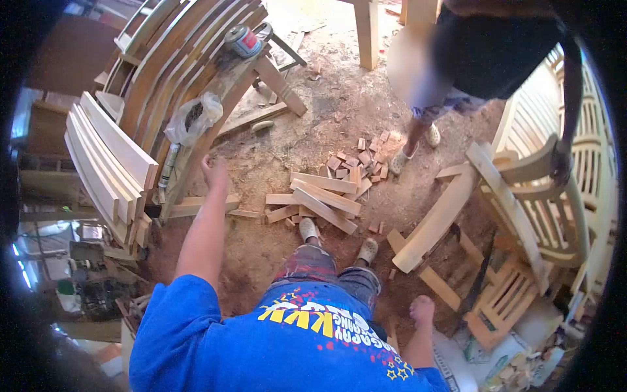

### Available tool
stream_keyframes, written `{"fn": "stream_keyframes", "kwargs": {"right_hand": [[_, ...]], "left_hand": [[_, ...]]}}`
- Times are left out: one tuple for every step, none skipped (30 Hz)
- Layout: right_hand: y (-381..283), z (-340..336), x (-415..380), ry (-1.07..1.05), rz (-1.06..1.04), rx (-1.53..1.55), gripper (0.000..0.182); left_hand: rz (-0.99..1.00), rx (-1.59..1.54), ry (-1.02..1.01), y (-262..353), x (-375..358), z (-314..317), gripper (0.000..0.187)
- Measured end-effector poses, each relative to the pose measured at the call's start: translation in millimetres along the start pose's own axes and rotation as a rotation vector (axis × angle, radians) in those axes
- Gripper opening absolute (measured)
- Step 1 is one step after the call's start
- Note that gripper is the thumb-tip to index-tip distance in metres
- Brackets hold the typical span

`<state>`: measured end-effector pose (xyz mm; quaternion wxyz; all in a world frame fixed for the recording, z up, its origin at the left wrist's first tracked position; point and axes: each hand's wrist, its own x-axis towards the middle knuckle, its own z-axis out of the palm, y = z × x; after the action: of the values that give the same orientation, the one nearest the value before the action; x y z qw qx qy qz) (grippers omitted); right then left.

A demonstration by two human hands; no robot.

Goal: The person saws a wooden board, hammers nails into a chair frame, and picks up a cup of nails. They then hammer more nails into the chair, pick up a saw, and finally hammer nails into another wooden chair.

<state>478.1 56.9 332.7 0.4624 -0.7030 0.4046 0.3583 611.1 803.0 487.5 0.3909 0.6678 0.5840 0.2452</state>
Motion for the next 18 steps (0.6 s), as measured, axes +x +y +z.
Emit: {"fn": "stream_keyframes", "kwargs": {"right_hand": [[36.5, -4.0, 22.2, -0.135, 0.070, 0.322, 0.009], [21.9, 16.2, -9.1, -0.044, 0.050, 0.185, 0.007], [29.5, 23.2, -11.5, -0.151, 0.087, 0.170, 0.006], [11.3, 36.9, -23.9, -0.310, -0.075, -0.116, 0.008], [-5.0, 49.0, -34.1, -0.424, -0.295, -0.422, 0.012], [-26.4, 63.2, -49.2, -0.486, -0.532, -0.649, 0.016], [-62.4, 83.1, -62.0, -0.465, -0.472, -0.702, 0.015], [-98.2, 102.5, -75.3, -0.446, -0.412, -0.756, 0.014], [-136.6, 124.4, -82.8, -0.418, -0.400, -0.792, 0.012], [-164.6, 136.6, -84.9, -0.391, -0.390, -0.829, 0.012], [-183.4, 142.0, -59.3, -0.265, -0.615, -1.056, 0.016], [-220.7, 151.6, -48.0, -0.346, -0.395, -0.985, 0.028], [-249.8, 160.1, -27.4, -0.330, -0.317, -0.814, 0.034], [-289.1, 172.2, -27.8, -0.336, -0.447, -0.939, 0.035], [-318.4, 181.8, -19.5, -0.378, -0.504, -0.828, 0.035], [-355.6, 196.3, -31.5, -0.406, -0.480, -0.869, 0.035], [-378.4, 207.1, -18.4, -0.385, -0.650, -0.955, 0.034], [-400.9, 215.5, -6.7, -0.431, -0.635, -0.923, 0.032]], "left_hand": [[0.100, 0.048, 0.052, -23.0, 33.8, 3.9, 0.051], [0.177, 0.103, -0.014, -55.8, 51.4, 4.1, 0.046], [0.256, 0.152, -0.077, -87.3, 68.2, 3.8, 0.042], [0.325, 0.193, -0.255, -119.3, 78.3, 0.7, 0.037], [0.406, 0.223, -0.423, -135.8, 89.4, -7.3, 0.032], [0.312, 0.293, -0.526, -133.4, 72.7, -21.5, 0.028], [0.208, 0.356, -0.630, -130.7, 36.2, -33.4, 0.026], [0.182, 0.391, -0.615, -157.4, 14.5, -36.9, 0.027], [0.069, 0.299, -0.685, -182.5, -10.4, -45.7, 0.028], [0.177, 0.352, -0.716, -204.3, -31.0, -58.4, 0.028], [0.014, 0.403, -0.717, -213.8, -60.2, -70.4, 0.029], [-0.034, 0.395, -0.706, -225.6, -87.2, -88.3, 0.028], [-0.085, 0.386, -0.696, -237.4, -113.1, -102.9, 0.028], [-0.113, 0.361, -0.662, -252.3, -132.1, -114.1, 0.026], [-0.142, 0.337, -0.623, -272.4, -147.7, -124.5, 0.025], [-0.174, 0.312, -0.585, -296.7, -167.4, -132.5, 0.024], [-0.244, 0.283, -0.400, -341.2, -184.5, -124.7, 0.023], [-0.279, 0.051, -0.236, -333.4, -202.3, -152.7, 0.022]]}}
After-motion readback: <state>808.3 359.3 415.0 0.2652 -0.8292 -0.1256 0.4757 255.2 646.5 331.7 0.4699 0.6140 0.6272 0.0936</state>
